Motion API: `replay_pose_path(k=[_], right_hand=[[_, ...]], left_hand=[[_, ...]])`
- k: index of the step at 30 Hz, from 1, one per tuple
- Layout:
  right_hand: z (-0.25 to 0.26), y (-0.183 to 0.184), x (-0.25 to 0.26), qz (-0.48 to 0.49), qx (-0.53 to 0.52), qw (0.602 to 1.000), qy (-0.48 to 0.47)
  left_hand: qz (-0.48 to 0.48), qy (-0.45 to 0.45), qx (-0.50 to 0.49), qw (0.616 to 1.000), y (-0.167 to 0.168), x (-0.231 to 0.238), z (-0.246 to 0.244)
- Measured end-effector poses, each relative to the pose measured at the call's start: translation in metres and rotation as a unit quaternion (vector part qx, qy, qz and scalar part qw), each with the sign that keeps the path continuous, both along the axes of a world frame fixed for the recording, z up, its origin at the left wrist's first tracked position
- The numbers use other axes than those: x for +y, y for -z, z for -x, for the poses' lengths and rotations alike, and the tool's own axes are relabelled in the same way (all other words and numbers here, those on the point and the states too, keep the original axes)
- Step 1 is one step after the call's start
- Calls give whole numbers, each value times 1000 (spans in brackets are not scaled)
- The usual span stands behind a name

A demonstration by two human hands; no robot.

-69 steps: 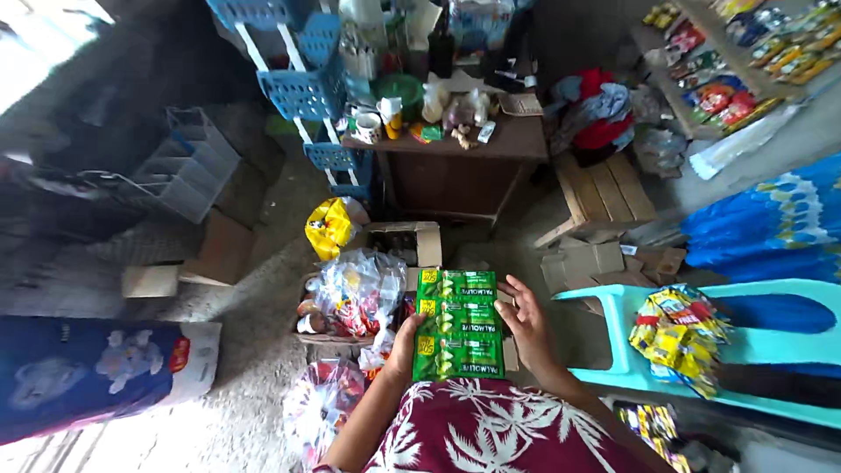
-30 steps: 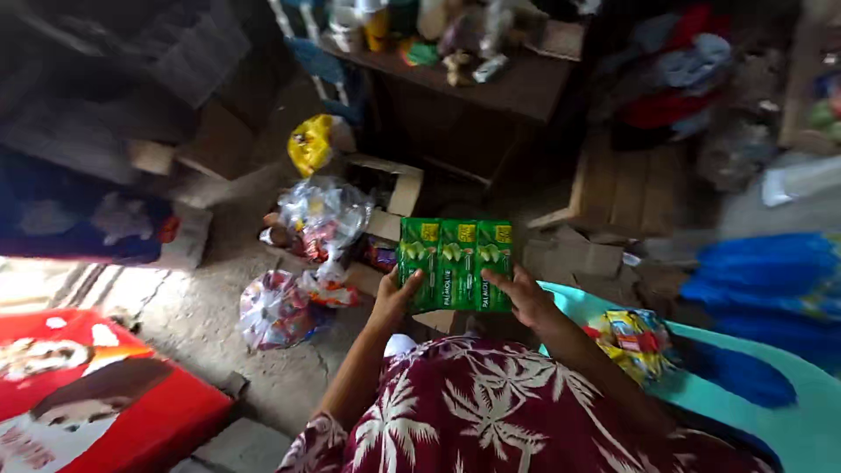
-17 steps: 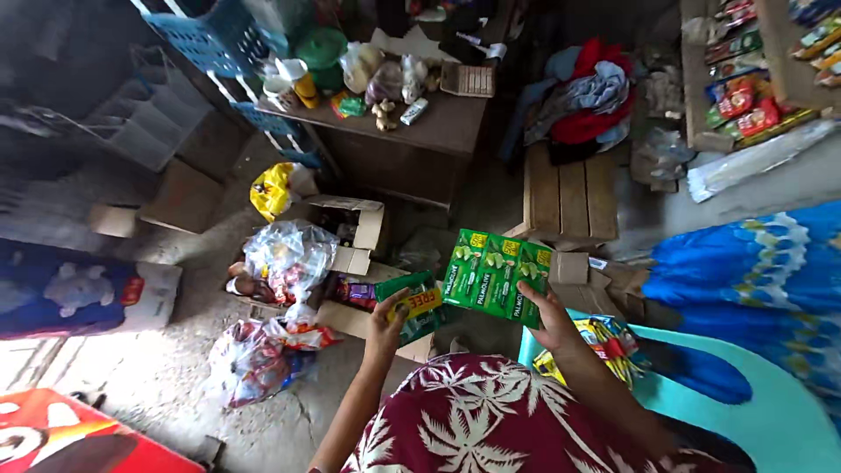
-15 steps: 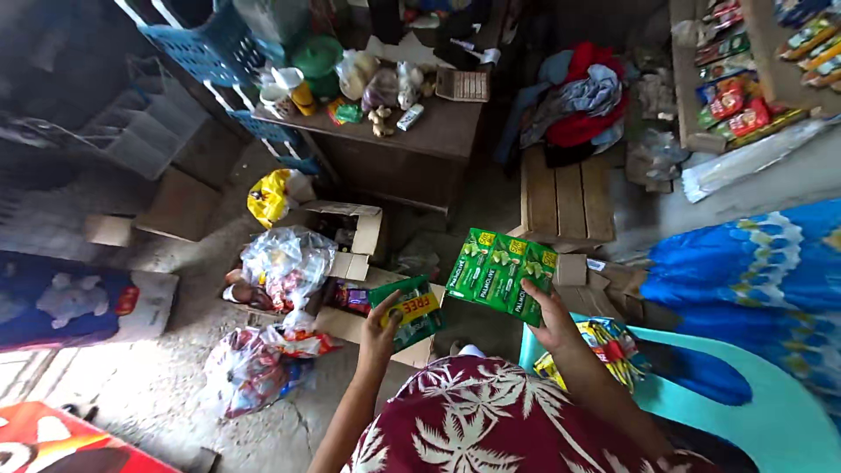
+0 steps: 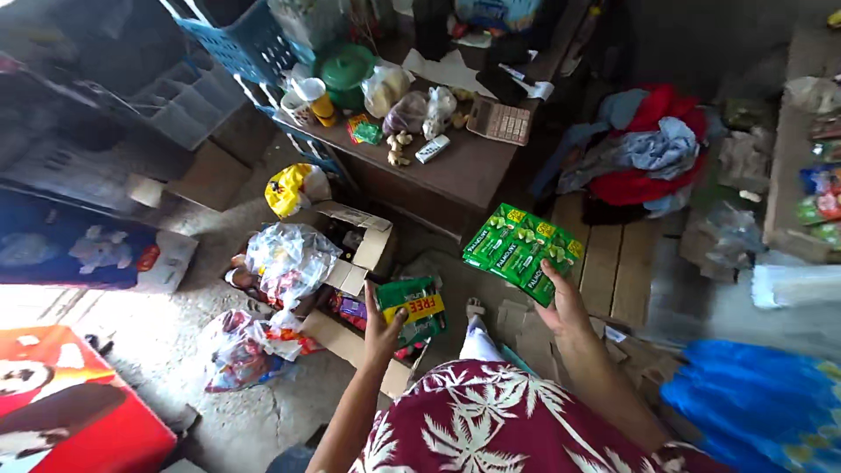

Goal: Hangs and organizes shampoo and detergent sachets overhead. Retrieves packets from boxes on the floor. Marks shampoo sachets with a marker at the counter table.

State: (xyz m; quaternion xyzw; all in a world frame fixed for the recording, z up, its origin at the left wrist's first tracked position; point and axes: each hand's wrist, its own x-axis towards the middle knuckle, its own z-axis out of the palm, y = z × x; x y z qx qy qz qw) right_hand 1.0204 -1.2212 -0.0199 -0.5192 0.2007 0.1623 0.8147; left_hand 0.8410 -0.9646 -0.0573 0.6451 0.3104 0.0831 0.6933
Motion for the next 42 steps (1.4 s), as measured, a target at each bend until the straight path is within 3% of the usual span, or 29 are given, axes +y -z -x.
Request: replay_pose_path(k=[6,11,14,16,21,24,28,32,35,39,42], right_hand=[[-117,-19,-9,3,6,995,-95],[-180,16,32,-64,18,987,-145],[-198,57,65,-64,93,983,-143],[-198,72,81,-11,155,978,-136],[-196,74,90,58,172,965,-186],[-196,74,81,106,137,969,-178],[-214,76,49,256,18,957,-133],[-310,81,23,357,-161,902,-182],[-421,58,44,442,-288,809,-258],[-529,48,83,531,-338,708,-321],[-579,59,102,562,-330,661,-372]], left_hand=[[-5,-67,-8,998,-26,-18,-107],[-32,-91,-6,995,-42,-25,-136],[-13,-130,19,991,-45,-31,-135],[8,-156,25,987,-44,-34,-128],[57,-188,18,980,-31,-32,-98],[75,-189,17,979,-23,-32,-80],[79,-209,13,975,-22,-38,-78],[130,-259,-27,957,-19,-55,-111],[156,-309,-2,938,-20,-69,-173],[152,-301,23,941,-19,-89,-247],[138,-262,28,955,-17,-99,-281]])
